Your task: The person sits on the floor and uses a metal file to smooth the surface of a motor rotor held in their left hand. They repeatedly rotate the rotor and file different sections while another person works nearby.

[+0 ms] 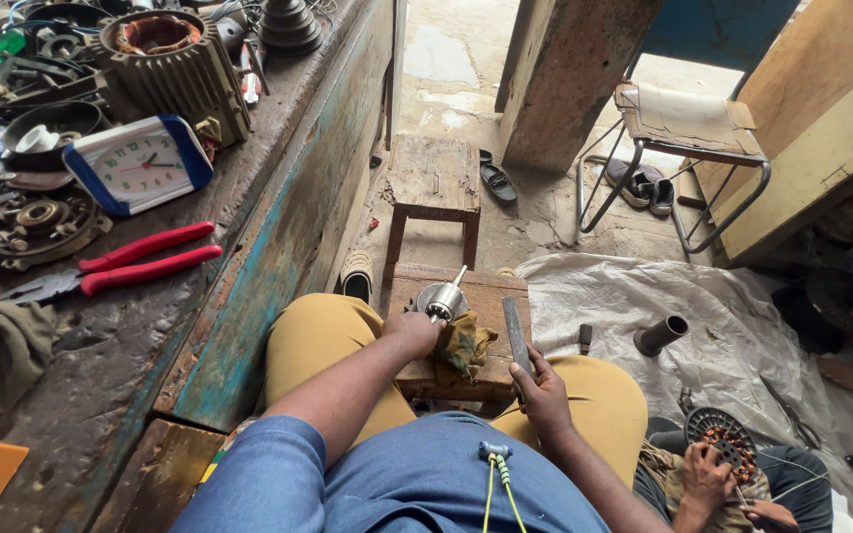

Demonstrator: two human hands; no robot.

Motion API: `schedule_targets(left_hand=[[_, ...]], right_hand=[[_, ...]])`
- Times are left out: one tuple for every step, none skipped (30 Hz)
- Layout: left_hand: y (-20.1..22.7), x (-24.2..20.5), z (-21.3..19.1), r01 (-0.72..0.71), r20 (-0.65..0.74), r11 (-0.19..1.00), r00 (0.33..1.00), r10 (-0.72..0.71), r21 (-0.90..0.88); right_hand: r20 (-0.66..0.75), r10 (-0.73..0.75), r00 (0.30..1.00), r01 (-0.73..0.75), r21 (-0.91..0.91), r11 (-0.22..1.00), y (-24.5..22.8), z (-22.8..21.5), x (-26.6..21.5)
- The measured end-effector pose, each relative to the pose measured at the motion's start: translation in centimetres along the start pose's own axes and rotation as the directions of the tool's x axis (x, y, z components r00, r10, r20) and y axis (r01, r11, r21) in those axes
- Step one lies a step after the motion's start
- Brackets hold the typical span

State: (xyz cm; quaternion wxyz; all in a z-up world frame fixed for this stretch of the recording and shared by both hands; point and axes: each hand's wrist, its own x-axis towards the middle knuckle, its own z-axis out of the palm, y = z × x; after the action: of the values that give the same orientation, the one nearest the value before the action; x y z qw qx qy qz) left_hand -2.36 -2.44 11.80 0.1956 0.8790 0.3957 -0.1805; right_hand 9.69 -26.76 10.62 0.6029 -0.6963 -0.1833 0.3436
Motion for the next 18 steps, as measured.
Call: schedule_targets(left_hand=[[0.1, -0.4, -0.1, 0.022, 0.030, 1.000, 0.999, -0.022, -0.007], [0.2, -0.6, -0.3, 0.043, 0.055, 0.999, 0.998, -0.042, -0.012], [0.2, -0.8, -0.6, 0.063, 0.081, 0.998, 0.995, -0.062, -0.017], [0.3, -1.0, -0.8, 0.057, 0.073, 0.998, 0.996, -0.055, -0.030], [0.3, -1.1, -1.0, 0.051, 0.065, 0.998, 0.997, -0.048, -0.043], [0.3, -1.1, -1.0, 0.045, 0.061, 0.997, 0.997, -0.042, -0.055], [0.2, -1.0, -0.9, 0.051, 0.062, 0.996, 0.997, -0.046, -0.077], [0.1, -0.9, -0.7, 0.056, 0.066, 0.994, 0.997, -0.050, -0.098], [0.1, -0.7, -0.5, 0.062, 0.071, 0.991, 0.996, -0.053, -0.119], [-0.1, -0.4, -0.5, 0.049, 0.063, 0.990, 0.997, -0.040, -0.134], [-0.2, 0.0, -0.5, 0.036, 0.055, 0.988, 0.998, -0.028, -0.149], [-0.4, 0.2, -0.2, 0.023, 0.050, 0.986, 0.999, -0.015, -0.165], [-0.5, 0.4, 0.1, 0.020, 0.052, 0.983, 0.999, -0.011, -0.181], [-0.6, 0.6, 0.3, 0.017, 0.054, 0.981, 0.999, -0.007, -0.195], [-0.8, 0.7, 0.4, 0.015, 0.055, 0.978, 0.998, -0.003, -0.209], [-0.9, 0.9, 0.5, 0.011, 0.051, 0.972, 0.999, 0.001, -0.234], [-1.1, 0.9, 0.6, 0.007, 0.046, 0.966, 0.999, 0.005, -0.259], [-1.2, 0.9, 0.8, 0.006, 0.042, 0.958, 0.999, 0.006, -0.287]], right_hand=[[0.004, 0.000, 1.000, 0.000, -0.013, 1.000, -0.1, 0.1, -0.2], [0.007, -0.006, 1.000, 0.006, -0.025, 1.000, -0.4, 0.2, -0.2], [0.011, -0.010, 1.000, 0.010, -0.026, 1.000, -0.6, 0.2, -0.3], [0.014, -0.011, 1.000, 0.011, -0.028, 1.000, -0.7, 0.2, -0.5], [0.017, -0.012, 1.000, 0.013, -0.030, 0.999, -0.8, 0.1, -0.6], [0.013, -0.011, 1.000, 0.012, -0.034, 0.999, -0.7, 0.0, -0.7], [0.008, -0.011, 1.000, 0.011, -0.038, 0.999, -0.6, -0.1, -0.7], [0.002, -0.006, 1.000, 0.006, -0.043, 0.999, -0.4, -0.2, -0.9], [-0.001, -0.009, 1.000, 0.009, -0.042, 0.999, -0.1, -0.4, -0.9], [-0.004, -0.016, 1.000, 0.016, -0.041, 0.999, 0.1, -0.4, -0.6], [-0.008, -0.023, 1.000, 0.023, -0.039, 0.999, 0.3, -0.4, -0.2], [-0.009, -0.015, 1.000, 0.015, -0.032, 0.999, 0.6, -0.6, 0.0], [-0.010, -0.007, 1.000, 0.007, -0.024, 1.000, 1.0, -0.7, 0.2], [-0.010, 0.000, 1.000, 0.000, -0.016, 1.000, 1.3, -0.7, 0.4], [-0.009, -0.023, 1.000, 0.023, -0.025, 0.999, 1.6, -0.7, 0.6], [-0.003, -0.049, 0.999, 0.048, -0.036, 0.998, 1.8, -0.7, 0.8], [0.002, -0.074, 0.997, 0.074, -0.047, 0.996, 2.0, -0.6, 1.0], [0.004, -0.059, 0.998, 0.059, -0.069, 0.996, 2.2, -0.7, 1.1]])
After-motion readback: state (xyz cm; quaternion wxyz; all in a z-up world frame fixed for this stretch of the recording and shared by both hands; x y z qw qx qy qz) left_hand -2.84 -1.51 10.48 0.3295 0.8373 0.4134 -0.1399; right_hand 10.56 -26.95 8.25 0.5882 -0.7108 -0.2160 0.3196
